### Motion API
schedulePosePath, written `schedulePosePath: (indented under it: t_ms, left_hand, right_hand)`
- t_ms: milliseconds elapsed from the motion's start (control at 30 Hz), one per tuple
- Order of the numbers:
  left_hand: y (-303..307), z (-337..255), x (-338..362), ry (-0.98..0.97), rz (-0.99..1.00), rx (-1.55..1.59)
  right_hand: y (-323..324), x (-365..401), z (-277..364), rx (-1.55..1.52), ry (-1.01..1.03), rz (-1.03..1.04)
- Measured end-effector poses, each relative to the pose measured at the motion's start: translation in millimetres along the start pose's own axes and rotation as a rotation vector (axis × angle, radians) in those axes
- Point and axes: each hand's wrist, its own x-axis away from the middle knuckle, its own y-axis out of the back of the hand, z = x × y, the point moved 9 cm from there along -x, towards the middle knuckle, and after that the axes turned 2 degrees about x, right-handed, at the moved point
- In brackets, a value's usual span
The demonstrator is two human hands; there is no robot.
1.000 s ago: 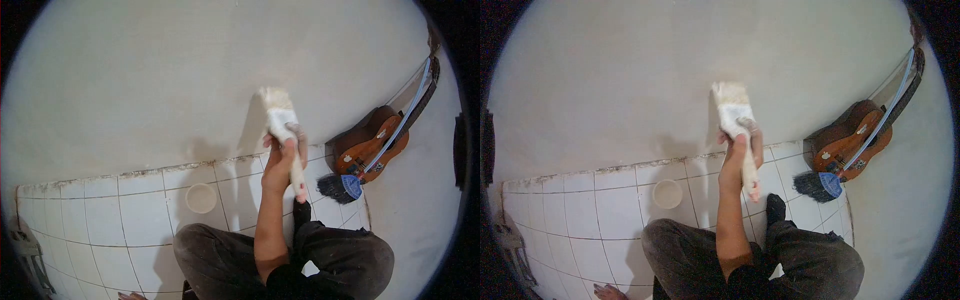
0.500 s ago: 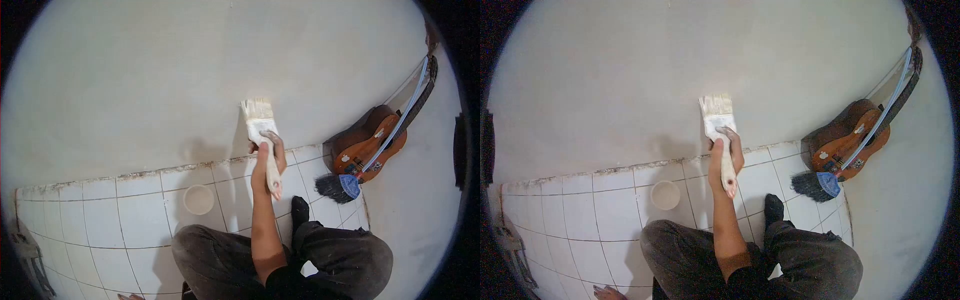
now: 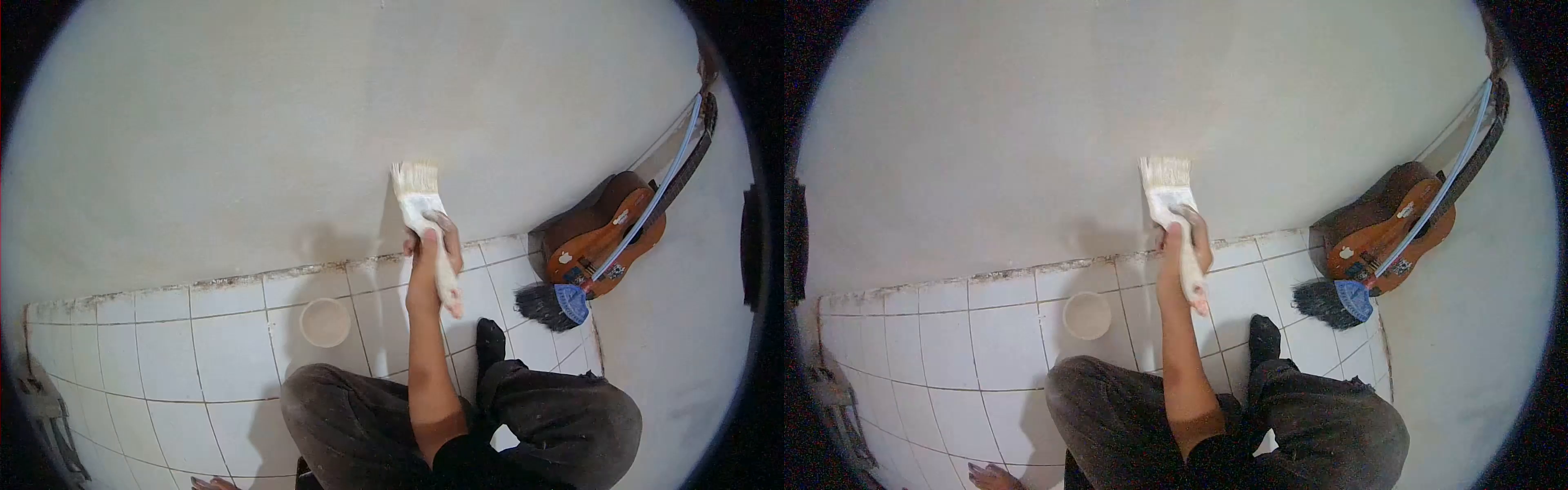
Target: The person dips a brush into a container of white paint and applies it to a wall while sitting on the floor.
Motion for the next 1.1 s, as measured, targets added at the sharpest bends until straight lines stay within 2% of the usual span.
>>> schedulePosePath:
  t_ms: [67,133,167,233,433,567,633,667,733,767,833,933,1067,1100]
  left_hand:
    - [0,1,0,0.005,-0.001,-0.005]
    - [3,1,1,0.003,0.001,-0.008]
    - [2,0,1,0.000,0.003,-0.007]
    - [4,-4,-1,-0.007,0.003,-0.006]
    - [13,-13,0,-0.013,0.009,-0.023]
    - [4,-7,1,-0.009,0.009,-0.031]
    - [2,-4,1,-0.008,0.007,-0.036]
    - [1,-3,1,-0.006,0.005,-0.039]
    - [1,-2,0,-0.008,0.006,-0.048]
    - [0,0,0,-0.010,0.009,-0.049]
    - [-3,-1,1,-0.016,0.013,-0.042]
    - [-3,-1,2,-0.018,0.011,-0.036]
    - [3,-4,1,-0.019,0.016,-0.039]
    - [2,-6,0,-0.021,0.016,-0.031]
  right_hand:
    - [5,10,3,-0.526,-0.198,-0.075]
    - [-1,18,3,-1.046,-0.400,0.020]
    - [4,19,4,-1.044,-0.396,0.018]
    - [-1,26,1,-1.528,-0.548,-0.024]
    - [0,25,8,-1.747,-0.550,-0.051]
    - [-3,20,13,-1.762,-0.538,-0.054]
    - [-1,6,25,-1.383,-0.343,0.079]
    - [-8,1,29,-1.386,-0.346,0.080]
    - [-5,-15,64,-0.890,0.059,0.058]
    - [-13,-21,63,-0.887,0.059,0.057]
    - [-16,-31,69,-0.478,0.179,-0.107]
    - [-18,-39,28,-0.103,0.239,-0.016]
    - [1,-25,13,-0.035,0.176,-0.006]
    - [4,-19,15,0.103,0.170,-0.006]
